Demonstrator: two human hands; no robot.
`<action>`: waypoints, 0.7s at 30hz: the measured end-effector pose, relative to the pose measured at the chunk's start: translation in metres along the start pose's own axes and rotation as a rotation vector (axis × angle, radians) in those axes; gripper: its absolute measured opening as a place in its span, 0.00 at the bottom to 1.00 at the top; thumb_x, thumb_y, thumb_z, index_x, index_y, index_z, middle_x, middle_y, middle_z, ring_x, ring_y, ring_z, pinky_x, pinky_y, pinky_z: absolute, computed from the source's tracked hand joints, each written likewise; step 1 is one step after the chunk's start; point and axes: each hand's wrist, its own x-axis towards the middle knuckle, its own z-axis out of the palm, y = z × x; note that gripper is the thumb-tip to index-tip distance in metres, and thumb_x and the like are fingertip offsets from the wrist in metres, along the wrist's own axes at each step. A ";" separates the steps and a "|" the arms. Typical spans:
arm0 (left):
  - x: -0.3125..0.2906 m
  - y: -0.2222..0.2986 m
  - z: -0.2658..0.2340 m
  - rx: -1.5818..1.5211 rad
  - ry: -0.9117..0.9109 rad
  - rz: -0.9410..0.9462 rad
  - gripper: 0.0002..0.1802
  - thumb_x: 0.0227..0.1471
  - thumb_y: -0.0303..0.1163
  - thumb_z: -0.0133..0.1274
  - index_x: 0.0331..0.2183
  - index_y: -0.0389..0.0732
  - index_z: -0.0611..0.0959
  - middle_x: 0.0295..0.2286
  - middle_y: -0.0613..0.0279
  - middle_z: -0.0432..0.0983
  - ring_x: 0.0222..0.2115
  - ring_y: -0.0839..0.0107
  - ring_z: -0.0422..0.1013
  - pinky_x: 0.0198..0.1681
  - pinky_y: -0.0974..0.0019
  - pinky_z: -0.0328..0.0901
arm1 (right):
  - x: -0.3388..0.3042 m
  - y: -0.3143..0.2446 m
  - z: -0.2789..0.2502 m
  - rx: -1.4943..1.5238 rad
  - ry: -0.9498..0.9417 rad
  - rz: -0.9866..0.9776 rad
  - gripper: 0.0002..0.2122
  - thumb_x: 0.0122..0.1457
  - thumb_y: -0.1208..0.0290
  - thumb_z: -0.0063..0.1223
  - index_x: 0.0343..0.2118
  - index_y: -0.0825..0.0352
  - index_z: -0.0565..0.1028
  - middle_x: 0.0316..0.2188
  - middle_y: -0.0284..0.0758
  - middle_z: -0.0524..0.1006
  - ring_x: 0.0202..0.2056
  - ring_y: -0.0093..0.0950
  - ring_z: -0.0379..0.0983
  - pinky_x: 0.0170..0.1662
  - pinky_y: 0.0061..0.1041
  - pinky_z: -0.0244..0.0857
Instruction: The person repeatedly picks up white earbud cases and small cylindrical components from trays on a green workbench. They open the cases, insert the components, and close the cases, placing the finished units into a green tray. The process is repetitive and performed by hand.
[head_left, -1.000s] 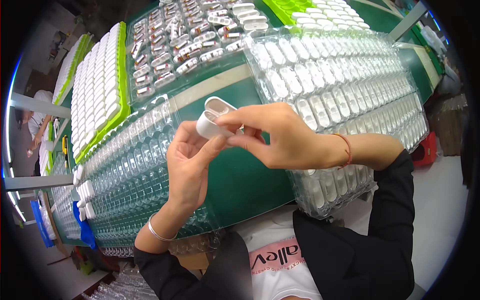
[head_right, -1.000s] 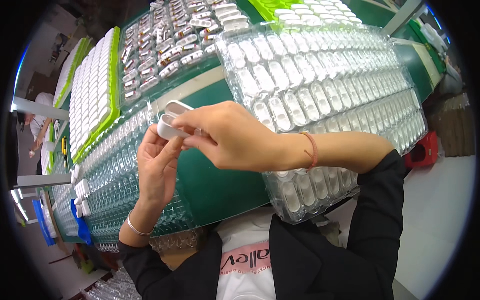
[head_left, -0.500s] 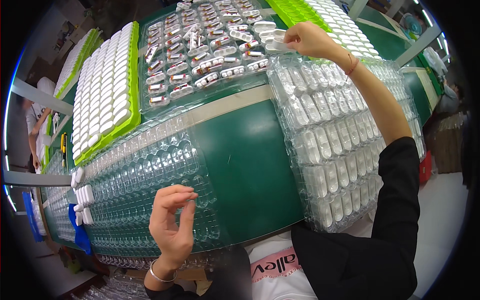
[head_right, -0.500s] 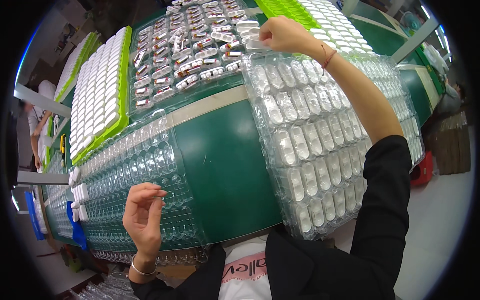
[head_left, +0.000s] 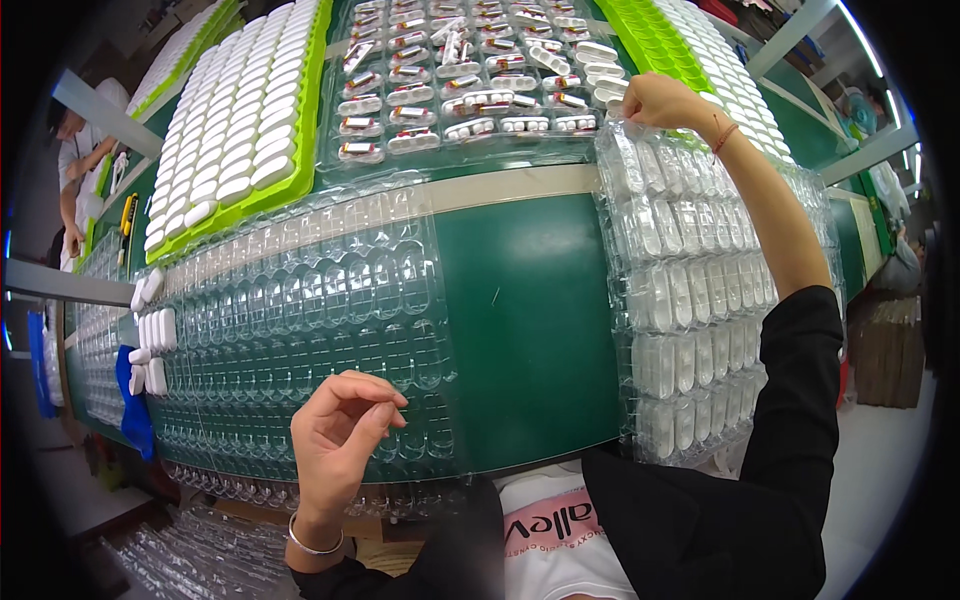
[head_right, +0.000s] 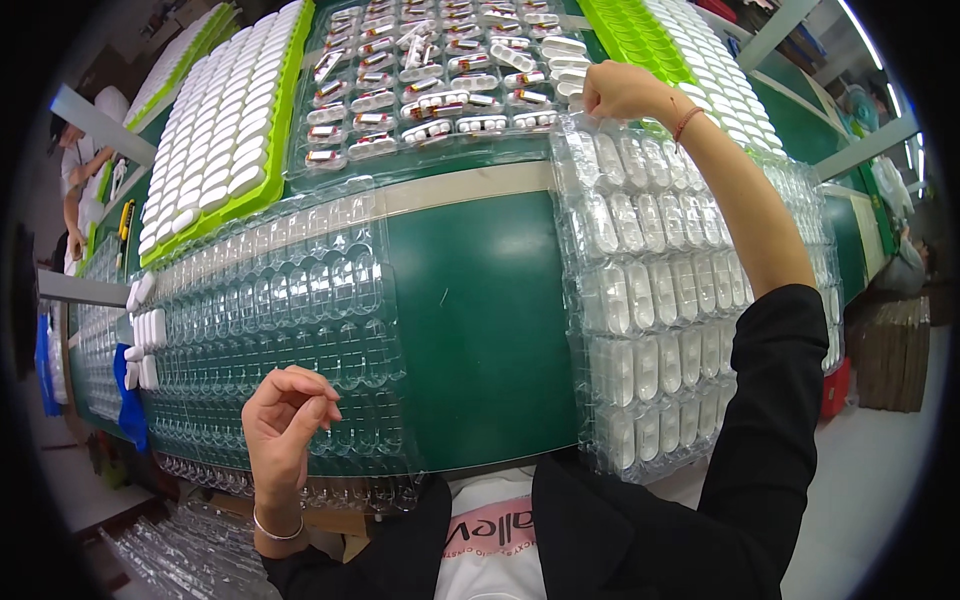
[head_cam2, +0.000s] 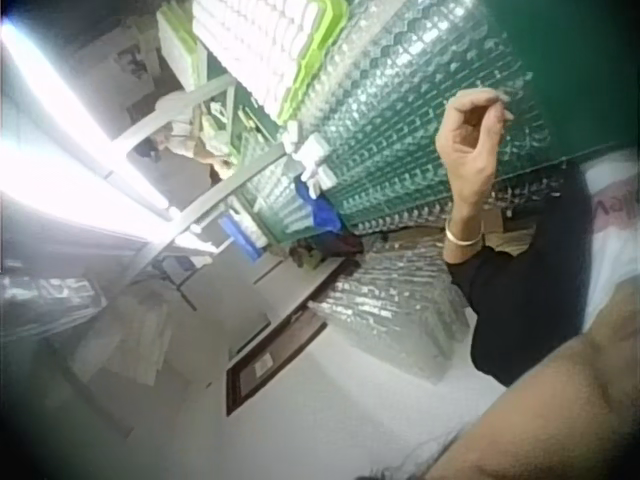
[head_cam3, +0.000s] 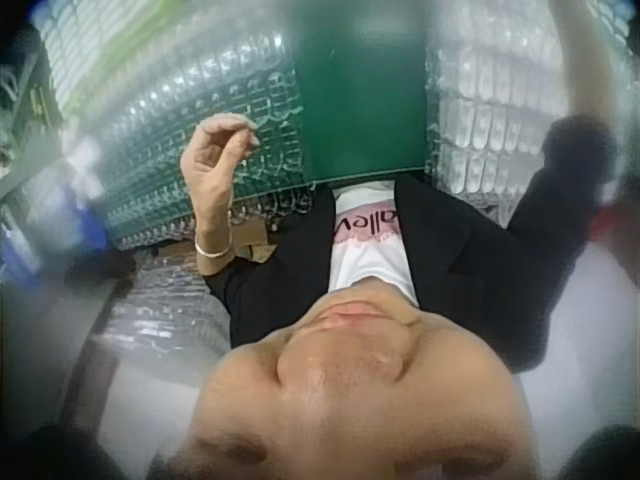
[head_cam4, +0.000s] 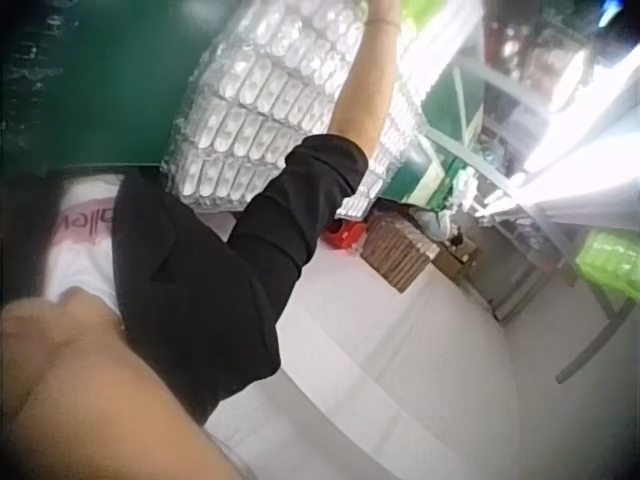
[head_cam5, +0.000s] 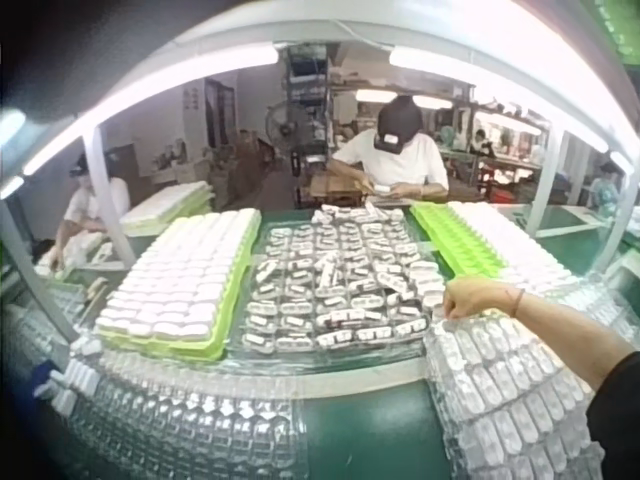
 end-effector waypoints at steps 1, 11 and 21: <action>-0.003 0.000 -0.003 -0.002 0.013 0.011 0.03 0.55 0.19 0.52 0.34 0.34 0.77 0.33 0.56 0.76 0.29 0.75 0.73 0.31 0.76 0.66 | 0.002 -0.001 0.001 -0.019 0.009 -0.004 0.06 0.43 0.75 0.59 0.25 0.71 0.80 0.24 0.41 0.80 0.27 0.35 0.77 0.33 0.31 0.69; -0.029 0.001 -0.103 0.334 0.602 0.236 0.05 0.55 0.19 0.51 0.35 0.34 0.79 0.33 0.61 0.78 0.29 0.79 0.71 0.31 0.77 0.63 | -0.016 0.015 -0.020 0.166 0.122 -0.090 0.15 0.57 0.65 0.54 0.19 0.73 0.78 0.12 0.33 0.74 0.15 0.22 0.70 0.21 0.25 0.62; -0.042 -0.017 -0.397 1.691 1.161 0.145 0.15 0.48 0.25 0.56 0.41 0.37 0.80 0.38 0.52 0.77 0.39 0.53 0.73 0.43 0.56 0.67 | -0.098 -0.064 -0.005 0.267 0.449 -0.036 0.10 0.61 0.73 0.52 0.38 0.75 0.78 0.28 0.37 0.81 0.31 0.23 0.76 0.37 0.22 0.67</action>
